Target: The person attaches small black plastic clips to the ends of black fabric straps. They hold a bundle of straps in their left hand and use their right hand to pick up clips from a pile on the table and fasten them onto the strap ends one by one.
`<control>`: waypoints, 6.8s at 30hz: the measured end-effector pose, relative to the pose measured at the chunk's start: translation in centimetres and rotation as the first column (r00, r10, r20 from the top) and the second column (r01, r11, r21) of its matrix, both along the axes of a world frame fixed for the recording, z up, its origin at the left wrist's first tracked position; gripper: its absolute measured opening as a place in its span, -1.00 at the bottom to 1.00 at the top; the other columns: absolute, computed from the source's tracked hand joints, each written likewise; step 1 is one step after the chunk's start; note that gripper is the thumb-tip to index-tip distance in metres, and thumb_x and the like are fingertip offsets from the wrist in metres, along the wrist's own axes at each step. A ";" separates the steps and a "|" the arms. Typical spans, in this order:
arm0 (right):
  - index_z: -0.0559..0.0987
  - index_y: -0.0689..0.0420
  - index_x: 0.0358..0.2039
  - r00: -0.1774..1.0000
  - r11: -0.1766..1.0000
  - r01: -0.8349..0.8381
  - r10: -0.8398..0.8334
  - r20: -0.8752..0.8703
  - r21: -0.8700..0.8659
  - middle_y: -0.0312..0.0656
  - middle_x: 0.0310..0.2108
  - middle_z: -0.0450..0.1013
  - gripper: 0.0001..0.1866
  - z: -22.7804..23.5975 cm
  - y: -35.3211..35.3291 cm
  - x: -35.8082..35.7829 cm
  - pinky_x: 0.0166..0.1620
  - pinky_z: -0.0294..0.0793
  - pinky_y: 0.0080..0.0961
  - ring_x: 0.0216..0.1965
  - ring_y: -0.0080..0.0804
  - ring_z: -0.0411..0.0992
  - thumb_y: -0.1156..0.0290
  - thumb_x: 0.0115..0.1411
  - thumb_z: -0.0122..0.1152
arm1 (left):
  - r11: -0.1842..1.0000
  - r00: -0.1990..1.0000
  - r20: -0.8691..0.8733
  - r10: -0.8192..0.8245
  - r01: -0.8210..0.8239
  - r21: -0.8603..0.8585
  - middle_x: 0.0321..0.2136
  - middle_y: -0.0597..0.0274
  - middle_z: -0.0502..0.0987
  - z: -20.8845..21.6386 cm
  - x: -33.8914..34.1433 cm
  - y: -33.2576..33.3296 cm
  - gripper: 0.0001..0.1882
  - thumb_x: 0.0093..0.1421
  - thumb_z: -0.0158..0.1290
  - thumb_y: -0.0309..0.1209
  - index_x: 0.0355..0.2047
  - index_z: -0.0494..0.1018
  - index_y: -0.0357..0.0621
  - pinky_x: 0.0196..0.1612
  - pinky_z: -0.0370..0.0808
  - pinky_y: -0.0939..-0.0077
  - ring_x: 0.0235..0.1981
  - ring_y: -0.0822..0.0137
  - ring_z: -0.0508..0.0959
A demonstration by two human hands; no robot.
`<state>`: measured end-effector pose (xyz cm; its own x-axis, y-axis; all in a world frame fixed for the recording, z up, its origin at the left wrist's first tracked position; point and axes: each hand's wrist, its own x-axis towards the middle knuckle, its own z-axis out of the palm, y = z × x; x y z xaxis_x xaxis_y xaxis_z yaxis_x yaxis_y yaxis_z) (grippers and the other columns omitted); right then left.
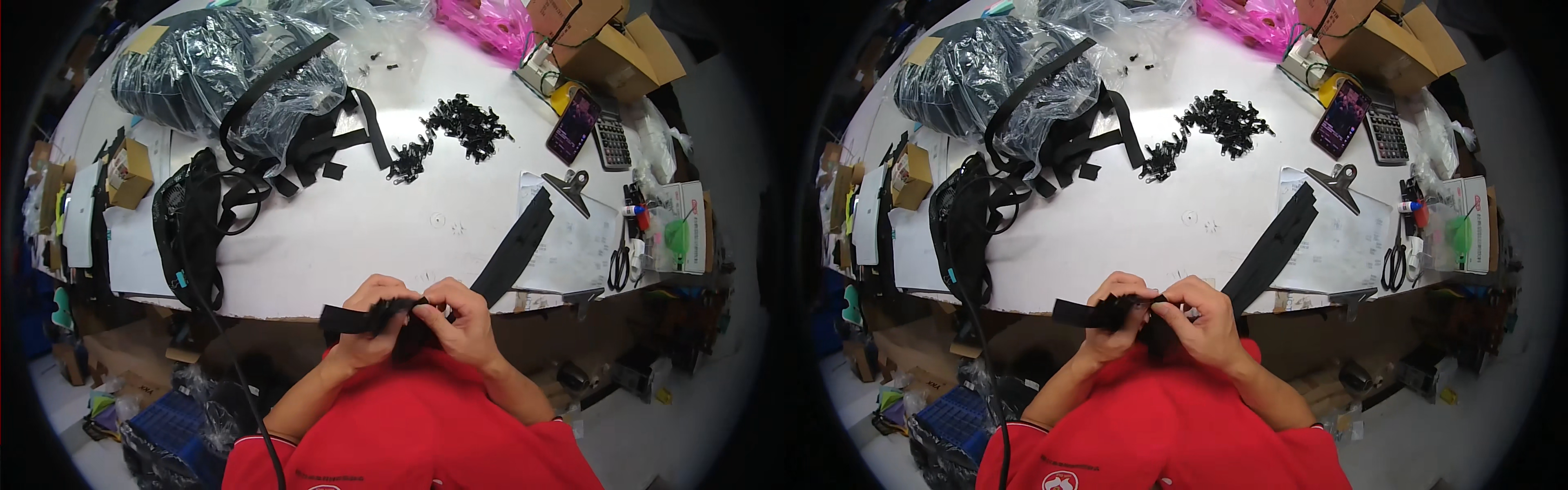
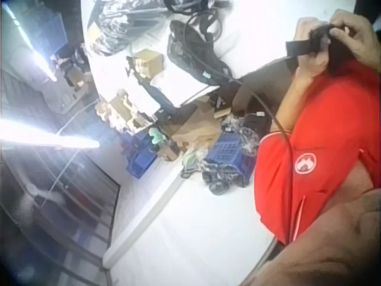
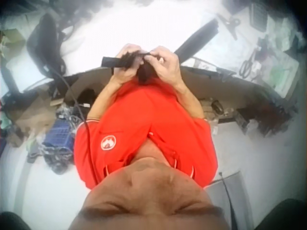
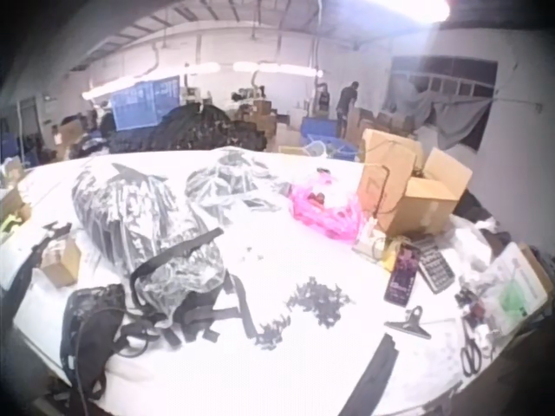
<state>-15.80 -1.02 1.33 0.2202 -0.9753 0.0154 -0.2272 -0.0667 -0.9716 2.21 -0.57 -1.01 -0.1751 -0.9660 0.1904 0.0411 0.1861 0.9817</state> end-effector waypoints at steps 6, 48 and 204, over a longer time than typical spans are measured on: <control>0.57 0.23 -0.41 0.998 0.999 0.012 -0.014 0.067 0.031 -0.24 -0.44 0.49 -0.91 -0.6 0.3 0.1 -0.46 0.33 -0.60 -0.49 -0.55 0.38 0.55 0.10 0.33 | 0.973 0.987 -0.145 0.072 -0.038 0.227 -0.30 0.15 0.50 -0.4 -0.4 1.0 -0.85 0.24 0.07 -0.63 -0.17 0.54 -0.31 -0.43 0.46 0.64 -0.51 0.52 0.49; 0.61 0.20 -0.35 0.994 0.976 -0.086 0.098 -0.051 0.198 -0.22 -0.51 0.51 -0.82 -0.3 3.6 0.1 -0.43 0.42 -0.57 -0.55 -0.51 0.44 0.41 0.09 0.42 | 0.789 0.899 -0.431 0.079 0.207 0.578 -0.47 0.42 0.43 -1.0 0.1 0.6 -0.87 0.34 0.06 -0.43 -0.16 0.44 -0.19 -0.46 0.31 0.69 -0.52 0.62 0.38; 0.55 0.23 -0.33 0.870 0.902 -0.021 -0.197 0.452 0.432 -0.29 -0.28 0.43 -0.94 -0.5 1.2 0.5 -0.25 0.34 -0.70 -0.34 -0.66 0.33 0.51 0.22 0.21 | 0.851 0.891 -0.433 0.136 0.119 0.511 -0.54 0.43 0.43 0.8 -1.1 1.3 -0.81 0.32 0.01 -0.55 -0.08 0.50 -0.28 -0.52 0.26 0.70 -0.56 0.65 0.34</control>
